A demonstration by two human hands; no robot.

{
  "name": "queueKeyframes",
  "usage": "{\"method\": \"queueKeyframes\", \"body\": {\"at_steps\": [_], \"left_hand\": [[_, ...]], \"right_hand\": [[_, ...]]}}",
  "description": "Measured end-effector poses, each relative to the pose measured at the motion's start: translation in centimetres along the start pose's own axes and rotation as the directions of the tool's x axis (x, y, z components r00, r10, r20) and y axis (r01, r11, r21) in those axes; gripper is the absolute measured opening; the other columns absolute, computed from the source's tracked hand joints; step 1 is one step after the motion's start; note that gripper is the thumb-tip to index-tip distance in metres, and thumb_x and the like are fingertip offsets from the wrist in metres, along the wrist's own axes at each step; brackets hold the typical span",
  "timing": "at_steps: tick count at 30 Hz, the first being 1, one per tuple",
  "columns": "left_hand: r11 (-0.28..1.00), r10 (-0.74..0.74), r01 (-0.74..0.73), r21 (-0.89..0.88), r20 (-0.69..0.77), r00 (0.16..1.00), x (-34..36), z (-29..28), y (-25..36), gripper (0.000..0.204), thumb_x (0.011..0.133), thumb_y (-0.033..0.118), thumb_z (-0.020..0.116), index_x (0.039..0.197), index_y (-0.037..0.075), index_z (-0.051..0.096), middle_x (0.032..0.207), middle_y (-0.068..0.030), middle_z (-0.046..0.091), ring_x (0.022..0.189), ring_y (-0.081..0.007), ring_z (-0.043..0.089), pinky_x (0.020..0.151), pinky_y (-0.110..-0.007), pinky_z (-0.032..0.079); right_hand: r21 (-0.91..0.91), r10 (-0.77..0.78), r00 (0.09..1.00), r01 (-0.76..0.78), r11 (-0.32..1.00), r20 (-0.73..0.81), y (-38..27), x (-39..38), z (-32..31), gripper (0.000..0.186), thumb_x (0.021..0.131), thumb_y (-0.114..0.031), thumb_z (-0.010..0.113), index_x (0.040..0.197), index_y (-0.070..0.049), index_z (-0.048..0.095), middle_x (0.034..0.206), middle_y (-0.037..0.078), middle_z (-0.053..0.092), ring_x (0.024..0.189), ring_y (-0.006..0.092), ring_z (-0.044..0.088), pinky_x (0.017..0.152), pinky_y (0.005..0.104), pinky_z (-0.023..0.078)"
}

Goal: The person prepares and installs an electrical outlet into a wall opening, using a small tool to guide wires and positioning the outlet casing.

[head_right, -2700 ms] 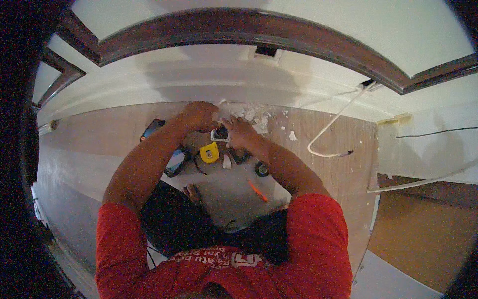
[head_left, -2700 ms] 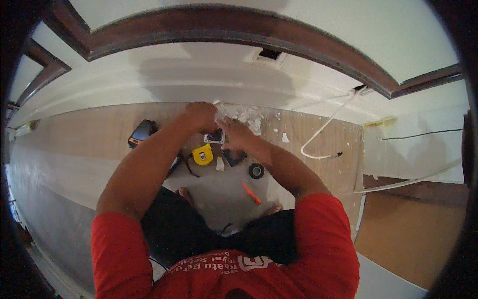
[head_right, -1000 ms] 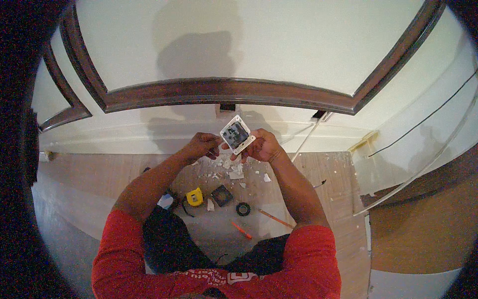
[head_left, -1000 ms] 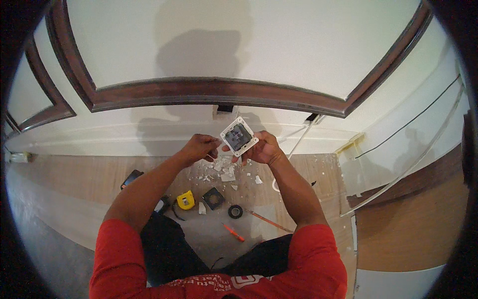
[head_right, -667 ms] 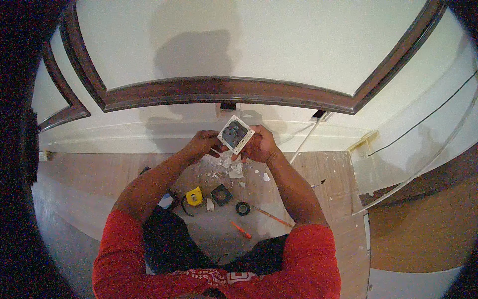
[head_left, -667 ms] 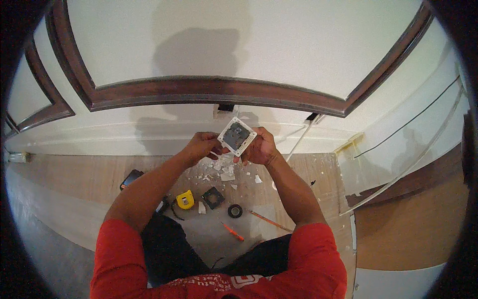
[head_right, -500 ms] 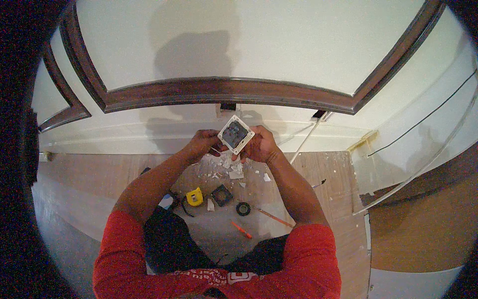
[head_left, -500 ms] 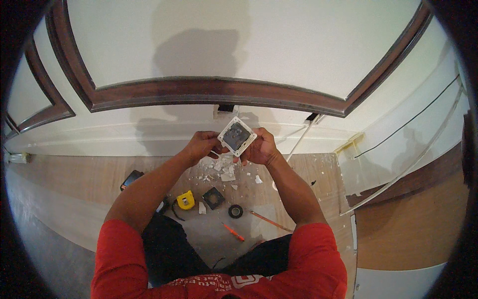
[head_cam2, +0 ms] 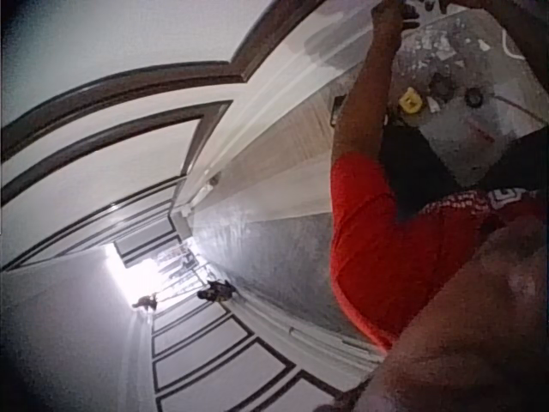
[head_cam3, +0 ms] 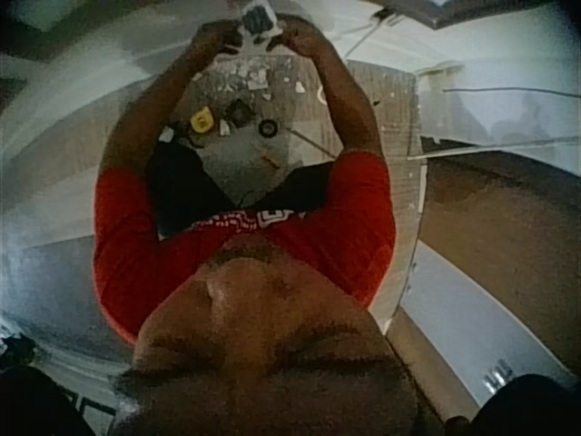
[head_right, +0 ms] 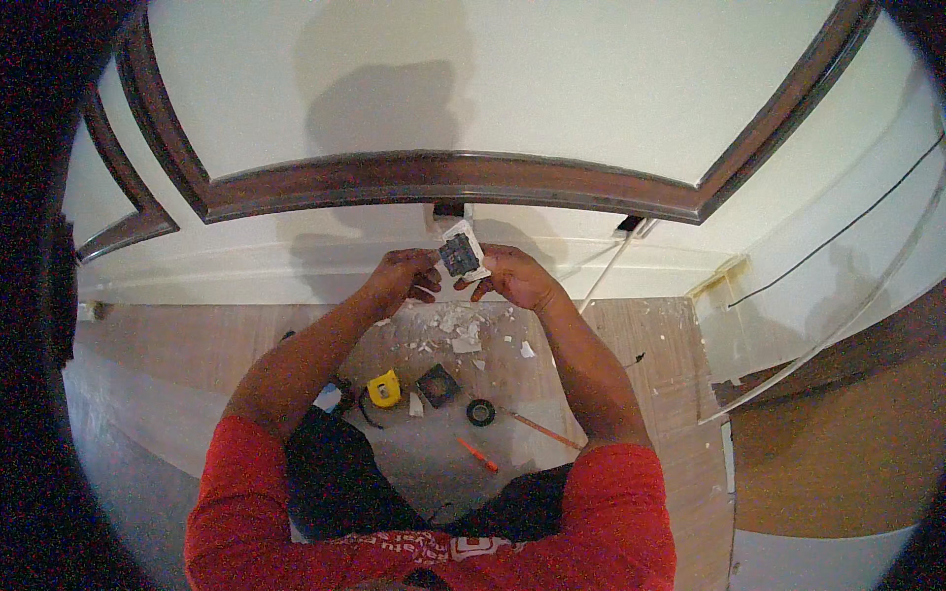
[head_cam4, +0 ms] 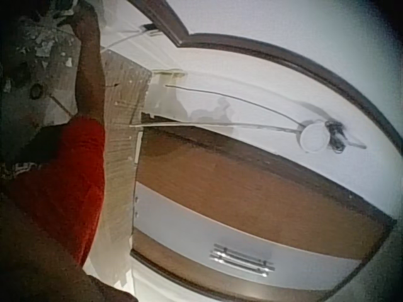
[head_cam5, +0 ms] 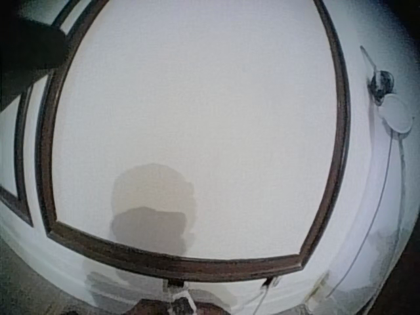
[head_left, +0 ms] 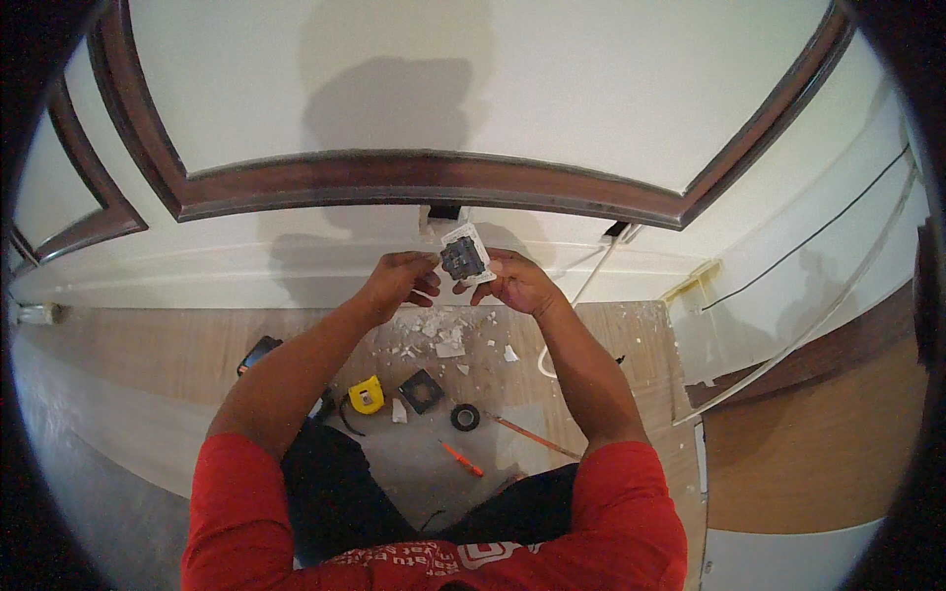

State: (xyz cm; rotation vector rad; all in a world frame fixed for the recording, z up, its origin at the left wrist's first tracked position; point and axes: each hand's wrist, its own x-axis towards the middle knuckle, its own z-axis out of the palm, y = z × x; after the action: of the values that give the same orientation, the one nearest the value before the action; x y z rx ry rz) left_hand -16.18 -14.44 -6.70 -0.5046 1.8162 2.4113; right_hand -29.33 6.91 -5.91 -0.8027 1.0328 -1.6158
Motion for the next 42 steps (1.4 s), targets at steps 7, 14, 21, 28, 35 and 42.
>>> {"method": "queueKeyframes", "body": {"at_steps": [7, 14, 21, 28, 35, 42], "left_hand": [[0.997, 0.008, -0.003, -0.082, 0.067, 0.998, -0.2, 0.2, 0.8, 0.035, 0.093, 0.029, 0.064, 0.115, 0.002, 0.062, 0.093, -0.0101, 0.067, 0.084, -0.0226, 0.068, 0.069, -0.036, 0.058], [0.985, 0.045, -0.03, -0.169, 0.081, 0.996, -0.2, 0.3, 0.9, 0.033, 0.092, 0.024, 0.065, 0.115, 0.0, 0.061, 0.101, -0.0107, 0.067, 0.088, -0.0241, 0.069, 0.072, -0.036, 0.059], [0.943, 0.093, -0.053, -0.33, 0.107, 0.99, 0.4, 0.2, 0.6, 0.029, 0.092, 0.019, 0.067, 0.114, 0.001, 0.061, 0.104, -0.0089, 0.066, 0.092, -0.0226, 0.067, 0.077, -0.037, 0.059], [0.926, 0.134, -0.116, -0.36, 0.026, 0.991, 1.1, -0.7, 0.0, 0.025, 0.093, 0.017, 0.065, 0.115, 0.005, 0.062, 0.106, -0.009, 0.068, 0.092, -0.023, 0.067, 0.083, -0.038, 0.057], [0.901, 0.13, -0.106, -0.421, 0.026, 0.991, 0.8, -1.0, 0.7, 0.027, 0.091, 0.015, 0.069, 0.114, 0.003, 0.062, 0.105, -0.0089, 0.068, 0.093, -0.0216, 0.067, 0.086, -0.038, 0.058], [0.911, 0.14, -0.123, -0.393, 0.015, 0.99, 0.5, -0.7, 0.9, 0.033, 0.091, 0.014, 0.068, 0.119, 0.002, 0.058, 0.105, -0.0109, 0.067, 0.094, -0.0227, 0.067, 0.084, -0.037, 0.058]], "right_hand": [[0.035, 0.007, 0.999, -0.006, 0.999, -0.032, 1.0, -0.1, -0.4, 0.073, 0.074, -0.029, 0.077, 0.134, 0.002, 0.05, 0.129, 0.016, 0.06, 0.114, 0.0321, 0.061, 0.089, 0.0455, 0.053], [-0.015, -0.055, 0.998, 0.055, 0.998, -0.034, 0.5, 0.4, 1.0, 0.087, 0.071, -0.006, 0.079, 0.148, -0.007, 0.038, 0.137, 0.008, 0.053, 0.124, 0.0234, 0.052, 0.099, 0.0439, 0.048], [-0.258, -0.154, 0.987, 0.135, 0.957, -0.052, 0.3, 1.0, 1.3, 0.093, 0.071, -0.001, 0.076, 0.152, -0.008, 0.03, 0.146, 0.006, 0.043, 0.13, 0.0238, 0.047, 0.101, 0.0408, 0.045], [-0.692, -0.355, 0.915, 0.131, 0.71, -0.191, 1.2, 1.7, 4.8, 0.092, 0.073, 0.001, 0.073, 0.149, -0.007, 0.022, 0.149, 0.01, 0.036, 0.131, 0.0262, 0.046, 0.095, 0.0389, 0.05], [-0.725, -0.515, 0.831, 0.22, 0.653, -0.212, 2.3, 2.1, 5.1, 0.094, 0.071, 0.001, 0.073, 0.149, -0.008, 0.021, 0.15, 0.012, 0.034, 0.127, 0.0259, 0.05, 0.09, 0.0368, 0.054], [-0.709, -0.542, 0.816, 0.261, 0.656, -0.201, 2.4, 2.1, 5.0, 0.097, 0.072, -0.002, 0.075, 0.151, -0.01, 0.019, 0.145, 0.014, 0.041, 0.125, 0.0264, 0.052, 0.087, 0.0366, 0.055]]}}
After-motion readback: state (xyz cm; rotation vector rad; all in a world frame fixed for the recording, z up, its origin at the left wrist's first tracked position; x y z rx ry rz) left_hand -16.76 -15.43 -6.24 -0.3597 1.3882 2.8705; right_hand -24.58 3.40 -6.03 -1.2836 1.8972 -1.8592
